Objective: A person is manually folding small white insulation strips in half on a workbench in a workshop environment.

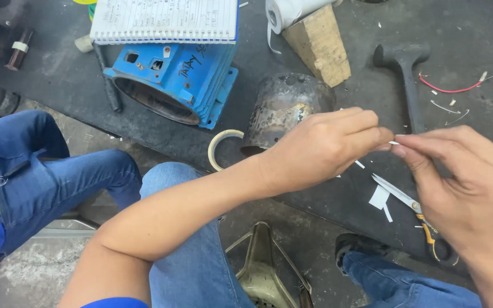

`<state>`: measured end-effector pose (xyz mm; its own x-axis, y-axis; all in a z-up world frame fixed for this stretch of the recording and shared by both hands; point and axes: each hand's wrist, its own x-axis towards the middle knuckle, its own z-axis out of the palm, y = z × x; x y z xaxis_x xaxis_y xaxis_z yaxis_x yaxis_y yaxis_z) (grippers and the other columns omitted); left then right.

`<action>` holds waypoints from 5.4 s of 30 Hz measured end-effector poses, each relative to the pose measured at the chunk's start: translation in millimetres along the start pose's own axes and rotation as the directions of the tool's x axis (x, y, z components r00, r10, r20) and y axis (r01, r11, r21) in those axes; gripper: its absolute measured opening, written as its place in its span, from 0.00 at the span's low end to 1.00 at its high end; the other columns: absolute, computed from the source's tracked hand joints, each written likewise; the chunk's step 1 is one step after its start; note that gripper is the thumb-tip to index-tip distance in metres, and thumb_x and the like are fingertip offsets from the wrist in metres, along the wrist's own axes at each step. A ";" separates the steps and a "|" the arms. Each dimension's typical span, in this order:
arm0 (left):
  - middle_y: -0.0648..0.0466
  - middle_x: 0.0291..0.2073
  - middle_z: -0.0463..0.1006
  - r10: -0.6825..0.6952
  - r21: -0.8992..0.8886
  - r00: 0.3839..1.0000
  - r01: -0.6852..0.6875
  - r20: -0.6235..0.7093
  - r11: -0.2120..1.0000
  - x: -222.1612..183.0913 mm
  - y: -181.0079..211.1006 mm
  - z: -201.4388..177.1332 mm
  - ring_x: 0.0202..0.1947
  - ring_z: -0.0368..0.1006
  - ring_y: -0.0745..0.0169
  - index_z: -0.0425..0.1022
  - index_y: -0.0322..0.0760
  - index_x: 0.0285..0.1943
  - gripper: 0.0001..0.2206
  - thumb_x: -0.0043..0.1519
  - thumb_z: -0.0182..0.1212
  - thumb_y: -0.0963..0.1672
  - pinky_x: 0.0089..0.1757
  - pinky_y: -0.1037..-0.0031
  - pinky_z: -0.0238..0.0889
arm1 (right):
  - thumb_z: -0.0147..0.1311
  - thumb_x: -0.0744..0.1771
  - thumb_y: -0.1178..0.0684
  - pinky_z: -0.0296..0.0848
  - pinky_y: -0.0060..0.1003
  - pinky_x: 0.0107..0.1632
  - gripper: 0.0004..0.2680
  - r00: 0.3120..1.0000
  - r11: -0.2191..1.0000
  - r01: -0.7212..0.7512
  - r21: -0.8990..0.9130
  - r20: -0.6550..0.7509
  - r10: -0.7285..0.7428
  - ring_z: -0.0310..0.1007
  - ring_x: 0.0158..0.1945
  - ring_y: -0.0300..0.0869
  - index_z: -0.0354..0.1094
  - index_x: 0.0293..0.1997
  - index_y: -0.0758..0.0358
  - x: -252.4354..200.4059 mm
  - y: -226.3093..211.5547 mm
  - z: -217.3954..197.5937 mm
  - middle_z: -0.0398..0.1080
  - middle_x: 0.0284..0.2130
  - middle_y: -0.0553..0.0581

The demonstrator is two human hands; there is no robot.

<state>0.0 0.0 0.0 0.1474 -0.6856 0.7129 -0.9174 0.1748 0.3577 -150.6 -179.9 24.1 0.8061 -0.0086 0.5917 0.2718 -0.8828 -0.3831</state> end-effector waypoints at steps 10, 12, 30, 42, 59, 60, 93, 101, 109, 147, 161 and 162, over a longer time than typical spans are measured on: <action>0.50 0.40 0.75 -0.145 -0.169 0.989 0.148 0.029 0.975 0.5 -11.6 -11.3 0.34 0.76 0.53 0.77 0.30 0.57 0.09 0.73 0.61 0.42 0.38 0.63 0.70 | 0.72 0.73 0.65 0.75 0.46 0.57 0.10 1.000 1.000 -0.014 -0.023 0.027 0.015 0.79 0.52 0.57 0.80 0.59 0.81 4.0 2.5 -0.7 0.77 0.51 0.76; 0.52 0.38 0.72 -0.138 -0.118 0.989 0.143 0.046 0.983 -2.1 -11.2 -5.2 0.36 0.77 0.51 0.76 0.33 0.57 0.08 0.73 0.61 0.43 0.38 0.62 0.70 | 0.72 0.73 0.67 0.75 0.44 0.54 0.06 1.000 1.000 0.015 -0.016 0.018 -0.014 0.78 0.49 0.54 0.80 0.55 0.77 3.6 2.8 3.9 0.79 0.49 0.72; 0.46 0.50 0.82 -0.229 0.127 0.968 0.215 0.103 0.968 -6.9 -30.6 -10.9 0.49 0.81 0.43 0.79 0.32 0.63 0.18 0.71 0.67 0.49 0.48 0.56 0.73 | 0.68 0.74 0.62 0.70 0.39 0.47 0.03 0.984 0.986 -0.158 0.061 0.094 0.151 0.75 0.44 0.47 0.81 0.52 0.72 12.5 28.9 20.8 0.78 0.44 0.63; 0.46 0.42 0.77 -0.252 0.139 0.960 0.234 0.124 0.962 -0.6 -30.7 -31.0 0.39 0.79 0.38 0.82 0.24 0.56 0.12 0.73 0.65 0.43 0.33 0.52 0.70 | 0.70 0.69 0.43 0.69 0.49 0.56 0.17 0.882 0.922 -0.368 -0.121 0.269 0.388 0.70 0.52 0.53 0.80 0.60 0.60 -13.2 115.0 113.3 0.70 0.47 0.56; 0.48 0.40 0.78 -0.249 0.225 0.962 0.219 0.116 0.950 -3.2 -33.2 -37.4 0.37 0.79 0.42 0.84 0.29 0.52 0.09 0.74 0.65 0.43 0.32 0.54 0.70 | 0.56 0.72 0.53 0.75 0.54 0.40 0.05 0.808 0.986 -0.130 -0.102 0.565 0.165 0.77 0.43 0.55 0.78 0.49 0.58 -25.5 61.2 80.6 0.72 0.46 0.53; 0.49 0.39 0.78 -0.244 0.227 0.963 0.214 0.115 0.950 -3.2 -33.5 -36.8 0.37 0.78 0.43 0.84 0.28 0.51 0.09 0.74 0.66 0.43 0.33 0.54 0.70 | 0.55 0.73 0.52 0.75 0.54 0.41 0.05 0.839 0.985 -0.134 -0.107 0.518 0.170 0.77 0.42 0.56 0.75 0.48 0.61 -21.0 57.4 75.9 0.70 0.45 0.56; 0.55 0.36 0.85 -0.696 -0.818 0.661 0.543 0.279 0.188 2.7 -21.5 32.9 0.38 0.79 0.68 0.87 0.35 0.43 0.13 0.65 0.66 0.49 0.35 0.75 0.73 | 0.68 0.76 0.69 0.74 0.49 0.61 0.12 0.998 1.000 -0.017 -0.006 0.062 0.017 0.75 0.57 0.60 0.78 0.69 0.84 5.5 19.2 13.6 0.73 0.56 0.79; 0.60 0.42 0.85 -0.591 -0.831 0.711 0.544 0.381 0.120 4.9 -23.7 15.5 0.42 0.76 0.67 0.88 0.41 0.43 0.17 0.62 0.69 0.55 0.41 0.72 0.72 | 0.68 0.78 0.71 0.76 0.50 0.56 0.09 0.996 0.990 0.075 -0.122 0.059 -0.068 0.76 0.50 0.60 0.79 0.68 0.82 -4.9 27.5 13.8 0.76 0.53 0.78; 0.55 0.49 0.85 -0.343 -0.273 0.938 0.345 0.055 0.898 12.1 -15.8 -8.8 0.46 0.84 0.62 0.80 0.42 0.56 0.17 0.68 0.57 0.54 0.47 0.70 0.79 | 0.61 0.79 0.65 0.72 0.46 0.57 0.06 0.977 0.983 -0.177 -0.041 0.114 0.181 0.75 0.48 0.54 0.81 0.64 0.77 -6.3 23.5 11.1 0.75 0.44 0.70; 0.56 0.31 0.79 -0.249 -0.316 0.967 0.253 0.053 0.914 8.7 -13.9 -8.5 0.30 0.78 0.58 0.77 0.37 0.38 0.09 0.67 0.58 0.45 0.35 0.67 0.68 | 0.58 0.75 0.60 0.72 0.34 0.54 0.05 0.909 0.900 -0.388 0.196 0.243 0.339 0.76 0.43 0.44 0.79 0.55 0.69 -4.9 20.6 20.7 0.77 0.37 0.60; 0.55 0.36 0.79 -0.261 -0.228 0.962 0.273 0.082 0.934 8.9 -9.4 -6.3 0.37 0.79 0.53 0.75 0.40 0.44 0.09 0.70 0.52 0.47 0.38 0.61 0.70 | 0.58 0.78 0.61 0.64 0.33 0.52 0.05 0.825 0.791 -0.563 0.240 0.230 0.517 0.68 0.51 0.43 0.75 0.62 0.68 -27.8 40.2 25.2 0.68 0.53 0.62; 0.55 0.34 0.82 -0.264 -0.269 0.960 0.279 0.091 0.922 9.4 -9.4 -8.1 0.33 0.81 0.55 0.76 0.38 0.41 0.08 0.68 0.55 0.46 0.35 0.63 0.70 | 0.58 0.78 0.62 0.65 0.35 0.56 0.04 0.850 0.821 -0.523 0.227 0.209 0.484 0.68 0.53 0.44 0.75 0.61 0.69 -27.2 31.5 23.3 0.67 0.54 0.63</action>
<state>13.0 -2.4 8.3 0.3497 -0.7690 0.5351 -0.7054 0.1598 0.6906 -151.7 -196.5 -20.6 0.9266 -0.3359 0.1691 -0.0792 -0.6139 -0.7854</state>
